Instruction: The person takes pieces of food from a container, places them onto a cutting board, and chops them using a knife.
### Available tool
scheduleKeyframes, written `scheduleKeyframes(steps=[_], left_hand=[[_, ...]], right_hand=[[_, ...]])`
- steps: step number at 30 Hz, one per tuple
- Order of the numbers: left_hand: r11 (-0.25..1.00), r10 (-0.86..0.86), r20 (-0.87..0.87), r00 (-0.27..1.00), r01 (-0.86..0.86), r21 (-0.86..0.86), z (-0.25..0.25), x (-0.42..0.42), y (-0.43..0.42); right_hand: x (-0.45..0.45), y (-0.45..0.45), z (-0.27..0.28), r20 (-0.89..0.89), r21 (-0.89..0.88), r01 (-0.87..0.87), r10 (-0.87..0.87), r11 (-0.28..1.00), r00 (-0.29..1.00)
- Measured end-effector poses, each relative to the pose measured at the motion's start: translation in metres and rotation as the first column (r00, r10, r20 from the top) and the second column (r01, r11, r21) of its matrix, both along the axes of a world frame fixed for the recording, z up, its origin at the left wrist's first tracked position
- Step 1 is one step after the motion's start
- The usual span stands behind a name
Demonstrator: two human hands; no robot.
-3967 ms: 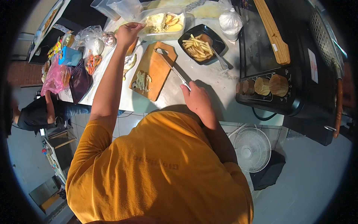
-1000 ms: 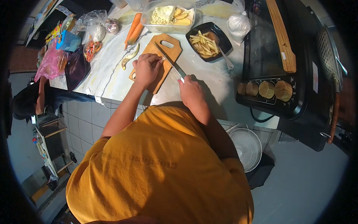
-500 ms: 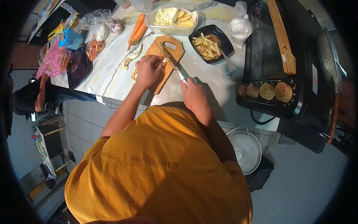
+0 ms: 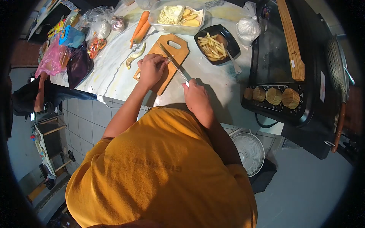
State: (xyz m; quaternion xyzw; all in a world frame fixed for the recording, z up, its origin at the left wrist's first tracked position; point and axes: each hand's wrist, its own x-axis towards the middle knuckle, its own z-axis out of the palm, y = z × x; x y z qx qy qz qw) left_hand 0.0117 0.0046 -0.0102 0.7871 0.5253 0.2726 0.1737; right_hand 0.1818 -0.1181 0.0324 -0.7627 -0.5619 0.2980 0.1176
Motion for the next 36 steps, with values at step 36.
scheduleKeyframes(steps=[36], left_hand=[[1.000, -0.013, 0.030, 0.999, 0.013, 0.007, -0.002, -0.007, -0.005]], right_hand=[[0.005, -0.001, 0.000, -0.037, 0.096, -0.017, 0.020, 0.995, 0.999]])
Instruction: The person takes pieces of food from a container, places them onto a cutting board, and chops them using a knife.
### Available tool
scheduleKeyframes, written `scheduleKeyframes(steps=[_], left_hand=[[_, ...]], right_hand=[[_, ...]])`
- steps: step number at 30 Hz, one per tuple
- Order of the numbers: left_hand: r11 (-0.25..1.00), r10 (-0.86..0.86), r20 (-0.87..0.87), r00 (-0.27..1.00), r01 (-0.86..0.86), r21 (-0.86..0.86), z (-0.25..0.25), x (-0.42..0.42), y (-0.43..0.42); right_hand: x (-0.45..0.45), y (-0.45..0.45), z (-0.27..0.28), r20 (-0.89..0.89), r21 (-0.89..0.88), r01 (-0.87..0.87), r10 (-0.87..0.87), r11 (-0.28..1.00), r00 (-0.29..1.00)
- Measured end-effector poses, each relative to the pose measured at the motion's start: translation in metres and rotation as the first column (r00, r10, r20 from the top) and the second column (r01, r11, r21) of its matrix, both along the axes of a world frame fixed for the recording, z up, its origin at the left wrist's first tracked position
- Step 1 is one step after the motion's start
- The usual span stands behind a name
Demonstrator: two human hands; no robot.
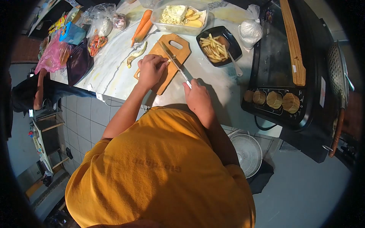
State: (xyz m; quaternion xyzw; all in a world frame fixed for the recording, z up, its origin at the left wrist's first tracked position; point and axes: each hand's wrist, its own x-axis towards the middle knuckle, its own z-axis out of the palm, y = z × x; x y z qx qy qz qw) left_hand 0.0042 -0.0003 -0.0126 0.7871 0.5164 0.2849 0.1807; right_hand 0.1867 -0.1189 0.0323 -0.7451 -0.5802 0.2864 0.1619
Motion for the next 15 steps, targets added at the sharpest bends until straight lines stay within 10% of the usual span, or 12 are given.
scheduleKeyframes(steps=[15], left_hand=[[0.997, -0.012, -0.028, 1.000, 0.014, 0.070, -0.0005, 0.0016, 0.0018]], right_hand=[[-0.0081, 0.0016, 0.0011, 0.051, -0.090, -0.015, 0.020, 0.996, 0.999]])
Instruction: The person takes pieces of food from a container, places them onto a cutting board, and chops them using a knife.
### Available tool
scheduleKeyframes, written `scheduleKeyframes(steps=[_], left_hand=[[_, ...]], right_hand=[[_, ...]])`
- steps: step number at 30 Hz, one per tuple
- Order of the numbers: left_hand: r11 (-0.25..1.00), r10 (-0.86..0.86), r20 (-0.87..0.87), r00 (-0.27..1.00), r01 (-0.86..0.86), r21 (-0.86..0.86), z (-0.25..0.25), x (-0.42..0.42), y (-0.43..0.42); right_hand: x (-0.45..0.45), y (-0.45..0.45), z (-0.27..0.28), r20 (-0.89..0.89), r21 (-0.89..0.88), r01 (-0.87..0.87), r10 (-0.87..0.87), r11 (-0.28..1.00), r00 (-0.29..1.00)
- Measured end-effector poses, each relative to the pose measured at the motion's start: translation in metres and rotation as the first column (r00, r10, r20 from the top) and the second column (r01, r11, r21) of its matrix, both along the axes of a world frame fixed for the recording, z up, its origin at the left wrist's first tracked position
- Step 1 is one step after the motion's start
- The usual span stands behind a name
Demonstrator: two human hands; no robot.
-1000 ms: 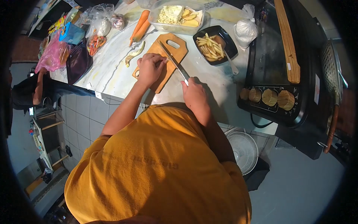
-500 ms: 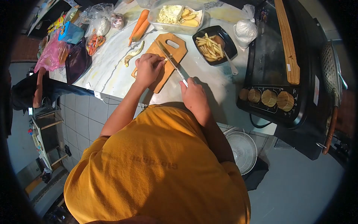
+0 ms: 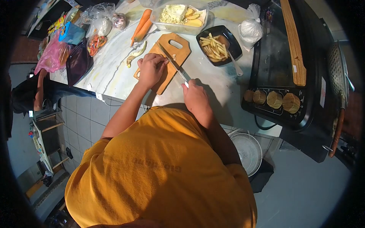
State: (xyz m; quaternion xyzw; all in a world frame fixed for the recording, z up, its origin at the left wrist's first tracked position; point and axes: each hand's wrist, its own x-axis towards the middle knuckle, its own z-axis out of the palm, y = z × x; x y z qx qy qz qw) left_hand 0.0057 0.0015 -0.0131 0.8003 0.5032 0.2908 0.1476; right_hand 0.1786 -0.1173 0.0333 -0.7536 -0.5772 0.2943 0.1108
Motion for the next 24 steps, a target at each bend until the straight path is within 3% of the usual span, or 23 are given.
scheduleKeyframes(steps=[14, 24], left_hand=[[0.999, 0.025, -0.051, 0.998, -0.027, -0.034, 0.003, 0.002, 0.000], [0.998, -0.024, 0.020, 1.000, 0.025, -0.060, 0.006, -0.004, -0.005]], right_hand=[[-0.003, 0.009, -0.007, 0.026, -0.033, 0.005, -0.005, 0.999, 1.000], [0.003, -0.001, -0.002, 0.016, -0.001, 0.033, -0.033, 0.999, 0.999]])
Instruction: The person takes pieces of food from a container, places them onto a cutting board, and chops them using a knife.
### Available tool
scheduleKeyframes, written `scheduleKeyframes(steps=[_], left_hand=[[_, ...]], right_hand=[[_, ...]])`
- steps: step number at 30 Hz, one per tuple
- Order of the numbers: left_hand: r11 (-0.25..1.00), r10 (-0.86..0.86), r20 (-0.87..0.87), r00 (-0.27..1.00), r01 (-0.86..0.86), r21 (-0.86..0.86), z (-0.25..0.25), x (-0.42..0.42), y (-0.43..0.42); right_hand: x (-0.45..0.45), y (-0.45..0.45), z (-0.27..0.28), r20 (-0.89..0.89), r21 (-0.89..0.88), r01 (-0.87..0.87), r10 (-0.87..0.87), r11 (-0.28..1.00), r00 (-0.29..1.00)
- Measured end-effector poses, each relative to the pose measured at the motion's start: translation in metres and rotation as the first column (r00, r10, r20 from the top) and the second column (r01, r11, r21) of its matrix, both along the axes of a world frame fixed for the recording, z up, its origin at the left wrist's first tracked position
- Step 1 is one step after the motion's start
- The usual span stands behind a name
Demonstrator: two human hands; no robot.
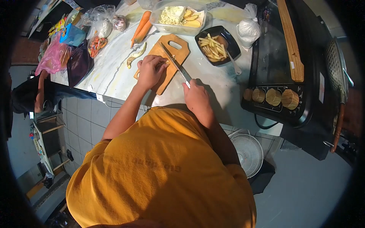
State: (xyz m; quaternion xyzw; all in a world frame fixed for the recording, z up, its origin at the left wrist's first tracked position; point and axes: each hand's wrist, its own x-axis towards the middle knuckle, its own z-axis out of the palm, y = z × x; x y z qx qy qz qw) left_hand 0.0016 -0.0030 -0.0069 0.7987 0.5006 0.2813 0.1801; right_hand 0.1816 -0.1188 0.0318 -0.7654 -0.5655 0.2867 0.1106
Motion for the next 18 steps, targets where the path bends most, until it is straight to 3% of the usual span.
scheduleKeyframes(steps=[7, 18], left_hand=[[1.000, 0.007, -0.048, 0.999, -0.006, 0.010, 0.0029, -0.0074, -0.0022], [0.998, 0.007, -0.053, 0.999, -0.004, 0.059, -0.0006, -0.0063, 0.0001]], right_hand=[[-0.0021, -0.0027, 0.0038, -0.049, 0.063, -0.021, 0.024, 0.998, 0.999], [-0.0060, -0.0023, -0.0008, -0.039, 0.023, -0.044, 0.045, 0.999, 0.998]])
